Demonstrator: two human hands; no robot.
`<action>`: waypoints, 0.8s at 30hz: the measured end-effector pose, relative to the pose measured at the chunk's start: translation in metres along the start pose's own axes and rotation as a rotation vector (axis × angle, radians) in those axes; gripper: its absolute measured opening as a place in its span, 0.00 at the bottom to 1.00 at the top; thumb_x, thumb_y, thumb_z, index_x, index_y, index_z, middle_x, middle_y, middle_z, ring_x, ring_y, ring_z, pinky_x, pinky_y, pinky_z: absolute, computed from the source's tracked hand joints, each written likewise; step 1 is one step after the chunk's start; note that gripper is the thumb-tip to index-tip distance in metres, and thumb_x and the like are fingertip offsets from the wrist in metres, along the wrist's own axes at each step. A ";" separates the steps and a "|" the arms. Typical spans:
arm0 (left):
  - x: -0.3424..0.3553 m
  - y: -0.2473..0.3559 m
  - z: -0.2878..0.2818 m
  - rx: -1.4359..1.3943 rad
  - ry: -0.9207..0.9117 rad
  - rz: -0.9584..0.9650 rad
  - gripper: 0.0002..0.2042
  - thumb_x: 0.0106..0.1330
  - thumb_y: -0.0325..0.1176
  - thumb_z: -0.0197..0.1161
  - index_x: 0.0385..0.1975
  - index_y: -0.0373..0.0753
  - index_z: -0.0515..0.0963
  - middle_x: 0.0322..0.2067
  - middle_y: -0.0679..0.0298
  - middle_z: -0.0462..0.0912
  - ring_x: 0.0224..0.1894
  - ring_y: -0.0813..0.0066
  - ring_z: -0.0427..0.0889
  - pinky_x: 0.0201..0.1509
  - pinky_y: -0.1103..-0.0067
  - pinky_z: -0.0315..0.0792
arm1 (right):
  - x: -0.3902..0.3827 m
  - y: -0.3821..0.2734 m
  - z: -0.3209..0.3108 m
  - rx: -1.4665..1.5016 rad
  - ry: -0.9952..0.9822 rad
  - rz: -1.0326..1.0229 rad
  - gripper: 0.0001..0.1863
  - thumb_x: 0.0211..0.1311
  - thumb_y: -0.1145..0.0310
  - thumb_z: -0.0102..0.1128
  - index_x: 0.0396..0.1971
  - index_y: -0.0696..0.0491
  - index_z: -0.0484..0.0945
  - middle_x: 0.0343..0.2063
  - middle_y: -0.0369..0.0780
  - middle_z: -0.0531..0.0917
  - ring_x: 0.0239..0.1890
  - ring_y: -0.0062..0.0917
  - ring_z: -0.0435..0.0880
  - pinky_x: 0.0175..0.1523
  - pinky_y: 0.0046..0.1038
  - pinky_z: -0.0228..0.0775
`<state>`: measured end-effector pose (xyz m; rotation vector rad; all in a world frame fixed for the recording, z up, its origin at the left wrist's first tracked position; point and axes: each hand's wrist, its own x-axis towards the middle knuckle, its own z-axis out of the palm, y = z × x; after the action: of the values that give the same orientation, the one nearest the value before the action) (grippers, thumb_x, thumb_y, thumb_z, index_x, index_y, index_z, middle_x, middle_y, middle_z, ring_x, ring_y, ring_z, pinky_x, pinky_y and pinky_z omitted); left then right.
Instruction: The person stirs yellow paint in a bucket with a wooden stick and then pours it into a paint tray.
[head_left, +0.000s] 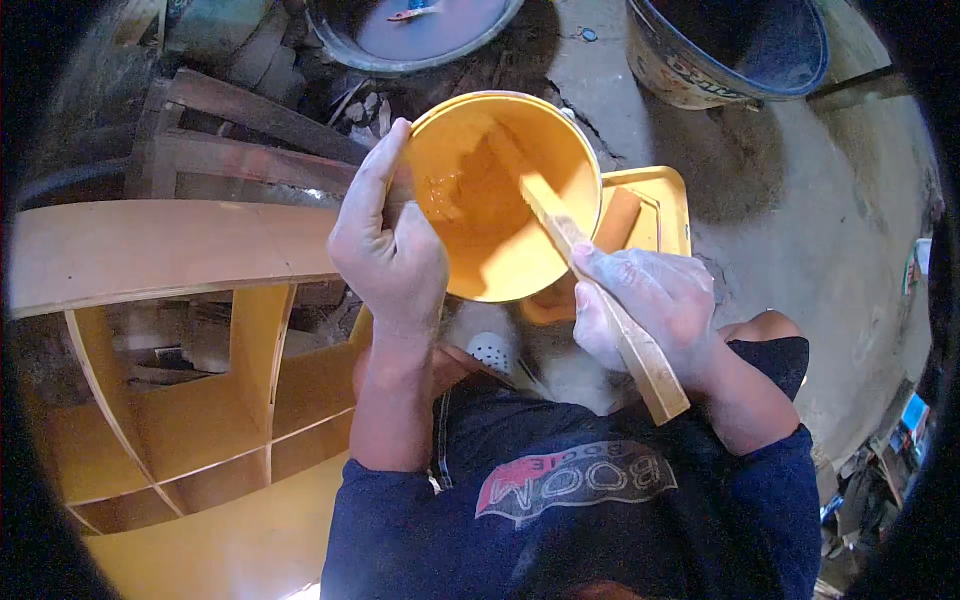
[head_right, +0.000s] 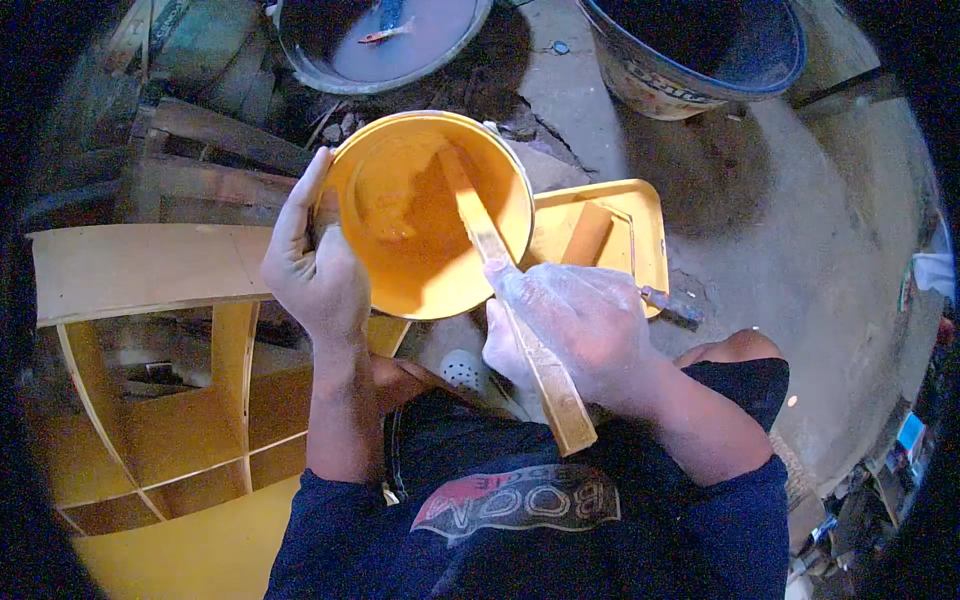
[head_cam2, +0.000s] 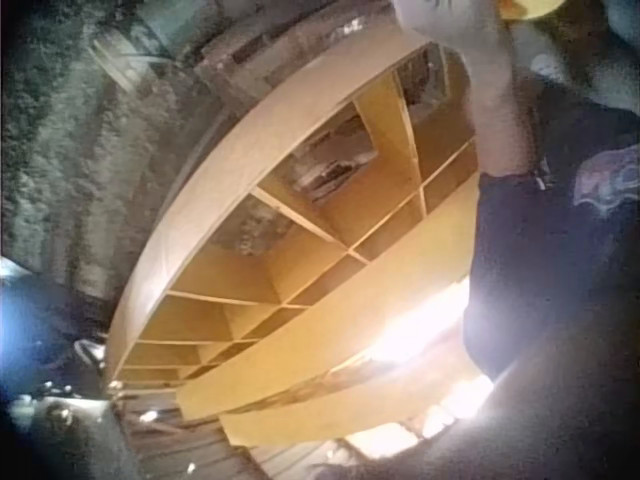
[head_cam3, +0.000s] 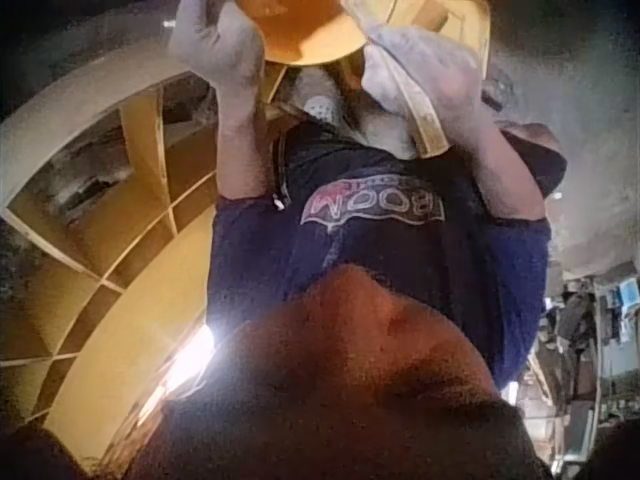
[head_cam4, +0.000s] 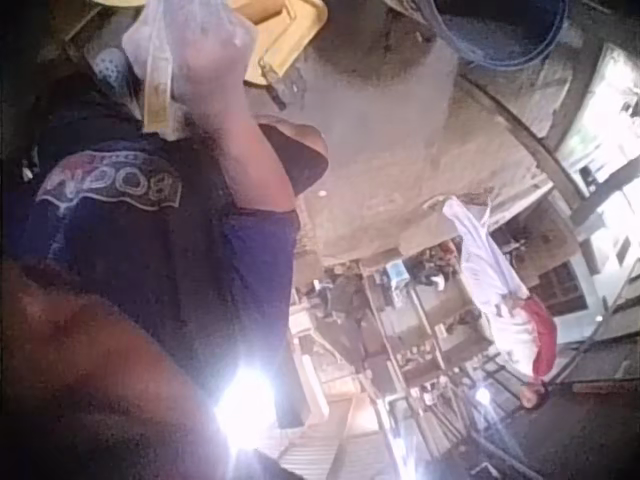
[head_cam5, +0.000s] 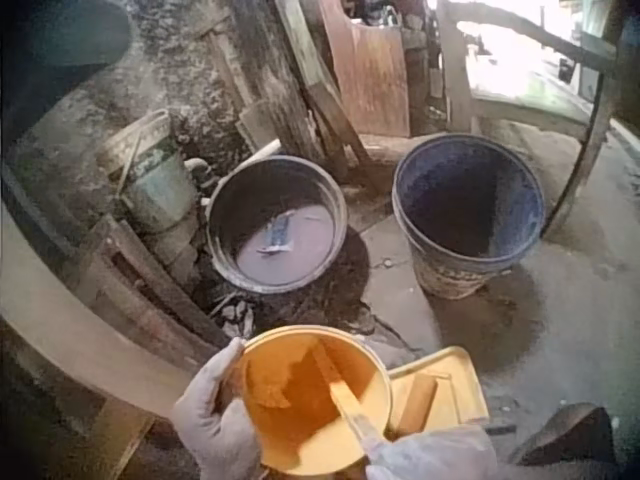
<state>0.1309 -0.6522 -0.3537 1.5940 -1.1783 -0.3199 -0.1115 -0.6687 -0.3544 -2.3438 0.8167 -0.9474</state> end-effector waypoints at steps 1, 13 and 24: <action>0.000 -0.003 0.000 0.028 0.017 0.039 0.26 0.61 0.09 0.47 0.60 0.26 0.80 0.56 0.52 0.85 0.59 0.67 0.83 0.68 0.73 0.73 | -0.002 0.000 0.003 0.018 0.024 -0.008 0.20 0.46 0.76 0.70 0.44 0.58 0.86 0.23 0.41 0.86 0.22 0.31 0.86 0.30 0.32 0.80; 0.007 -0.010 -0.005 0.070 0.088 0.179 0.26 0.60 0.08 0.49 0.59 0.26 0.80 0.56 0.53 0.85 0.59 0.66 0.84 0.67 0.72 0.74 | -0.005 -0.020 0.015 0.062 0.099 0.015 0.20 0.47 0.75 0.72 0.45 0.54 0.86 0.20 0.36 0.81 0.19 0.31 0.82 0.23 0.34 0.74; 0.010 -0.014 -0.007 0.143 0.037 0.217 0.31 0.50 0.08 0.47 0.56 0.30 0.83 0.54 0.48 0.87 0.59 0.60 0.85 0.66 0.70 0.74 | 0.008 0.004 -0.004 0.179 0.108 0.167 0.08 0.57 0.75 0.67 0.37 0.57 0.87 0.27 0.42 0.89 0.26 0.32 0.90 0.31 0.30 0.81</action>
<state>0.1484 -0.6575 -0.3596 1.5695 -1.3563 -0.0664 -0.1109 -0.6782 -0.3507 -2.0529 0.9143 -1.0362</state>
